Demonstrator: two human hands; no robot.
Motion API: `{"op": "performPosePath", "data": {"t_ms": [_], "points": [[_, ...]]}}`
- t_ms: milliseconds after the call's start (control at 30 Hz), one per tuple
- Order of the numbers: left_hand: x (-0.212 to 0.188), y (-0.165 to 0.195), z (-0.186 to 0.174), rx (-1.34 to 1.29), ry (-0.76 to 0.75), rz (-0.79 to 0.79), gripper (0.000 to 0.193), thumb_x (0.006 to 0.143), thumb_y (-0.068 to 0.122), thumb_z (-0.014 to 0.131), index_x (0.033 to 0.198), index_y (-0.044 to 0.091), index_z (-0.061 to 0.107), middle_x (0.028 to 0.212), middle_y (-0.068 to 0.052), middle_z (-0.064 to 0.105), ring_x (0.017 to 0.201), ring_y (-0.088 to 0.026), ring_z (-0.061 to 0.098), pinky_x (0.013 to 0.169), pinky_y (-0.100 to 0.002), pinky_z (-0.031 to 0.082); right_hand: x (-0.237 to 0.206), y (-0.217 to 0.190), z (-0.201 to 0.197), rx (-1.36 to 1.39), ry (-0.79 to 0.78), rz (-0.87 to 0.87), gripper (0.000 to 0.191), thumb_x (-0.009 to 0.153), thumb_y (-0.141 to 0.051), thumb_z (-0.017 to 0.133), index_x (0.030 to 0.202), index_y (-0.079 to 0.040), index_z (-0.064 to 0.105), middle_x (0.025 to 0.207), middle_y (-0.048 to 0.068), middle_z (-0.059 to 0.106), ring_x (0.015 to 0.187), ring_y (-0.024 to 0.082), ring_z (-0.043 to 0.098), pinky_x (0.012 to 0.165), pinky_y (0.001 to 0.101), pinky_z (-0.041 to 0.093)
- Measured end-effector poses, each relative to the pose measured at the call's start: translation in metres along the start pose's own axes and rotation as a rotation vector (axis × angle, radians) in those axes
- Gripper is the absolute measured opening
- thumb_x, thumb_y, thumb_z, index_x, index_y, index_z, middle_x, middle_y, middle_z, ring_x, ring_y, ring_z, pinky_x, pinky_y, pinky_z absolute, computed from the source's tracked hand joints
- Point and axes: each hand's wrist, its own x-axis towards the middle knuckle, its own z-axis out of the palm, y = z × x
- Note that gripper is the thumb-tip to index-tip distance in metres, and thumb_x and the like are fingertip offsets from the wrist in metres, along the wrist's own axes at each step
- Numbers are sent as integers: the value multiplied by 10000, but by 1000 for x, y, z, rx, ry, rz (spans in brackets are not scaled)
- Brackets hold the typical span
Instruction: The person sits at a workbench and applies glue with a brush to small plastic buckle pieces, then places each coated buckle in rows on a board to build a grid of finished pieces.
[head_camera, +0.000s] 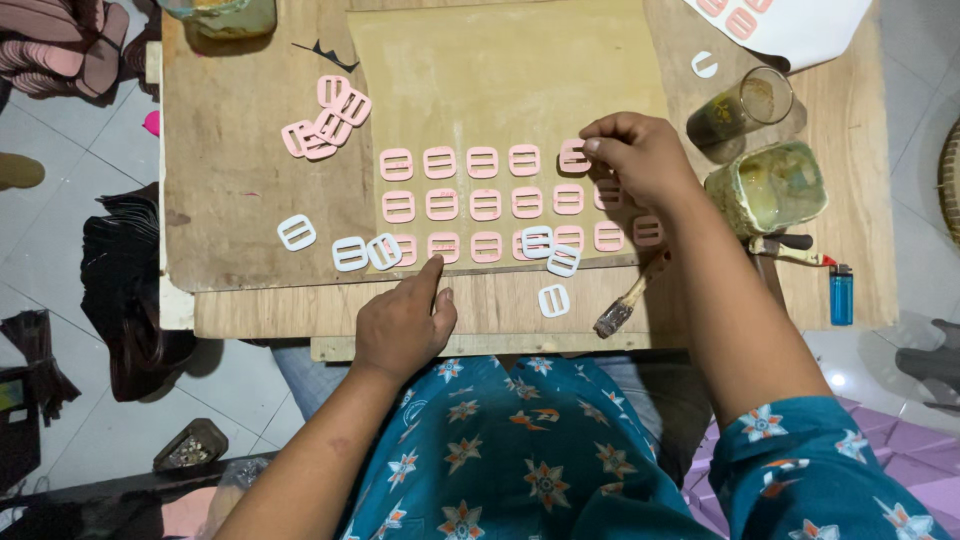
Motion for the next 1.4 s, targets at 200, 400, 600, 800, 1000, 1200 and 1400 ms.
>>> {"op": "performPosePath", "data": {"t_ms": [200, 400, 600, 800, 1000, 1200, 1400], "points": [[0, 0, 0, -5, 20, 15, 389, 878, 207, 674, 1232, 47, 685, 769, -120, 707, 583, -281, 671, 553, -409, 541, 15, 5, 7, 4, -14, -30, 210, 937, -25, 698, 1127, 18, 622, 880, 36, 685, 683, 107, 636, 600, 259, 524], [1, 1, -1, -10, -4, -4, 386, 879, 213, 673, 1229, 52, 685, 774, -124, 710, 589, -284, 677, 562, -412, 545, 18, 7, 10, -16, 47, 13, 245, 924, -12, 709, 1117, 10, 558, 815, 58, 651, 645, 121, 615, 550, 273, 501], [1, 2, -2, -19, -8, -14, 387, 878, 208, 667, 1229, 46, 691, 763, -123, 709, 587, -282, 679, 564, -408, 549, 19, 11, 10, 63, 41, 23, 215, 924, 3, 700, 1074, 7, 546, 792, 64, 651, 626, 131, 628, 529, 275, 498], [2, 3, -4, -15, -2, -5, 382, 879, 201, 671, 1224, 36, 694, 766, -133, 708, 589, -283, 681, 569, -404, 552, 21, 16, 12, 13, 87, -1, 213, 919, 4, 706, 1062, -8, 547, 782, 50, 651, 629, 113, 625, 537, 269, 510], [2, 2, -2, -10, 1, -2, 386, 876, 208, 675, 1225, 44, 697, 771, -130, 711, 595, -288, 682, 571, -408, 552, 16, 18, 18, -123, 168, -45, 219, 912, -37, 753, 1028, -8, 569, 754, 24, 651, 647, 94, 614, 569, 258, 511], [0, 1, -2, -16, 3, -4, 387, 876, 212, 678, 1228, 52, 693, 776, -127, 712, 590, -286, 679, 564, -411, 549, 0, 17, 31, -395, 313, -211, 207, 887, -117, 803, 957, -20, 635, 779, 56, 681, 695, 163, 652, 651, 312, 528], [1, -1, 0, -5, 19, 15, 387, 878, 214, 677, 1231, 55, 686, 785, -127, 710, 606, -289, 682, 570, -416, 547, -22, 7, 42, -641, 367, -565, 151, 881, -132, 835, 886, -43, 714, 889, 107, 695, 857, 295, 652, 735, 410, 515]]}}
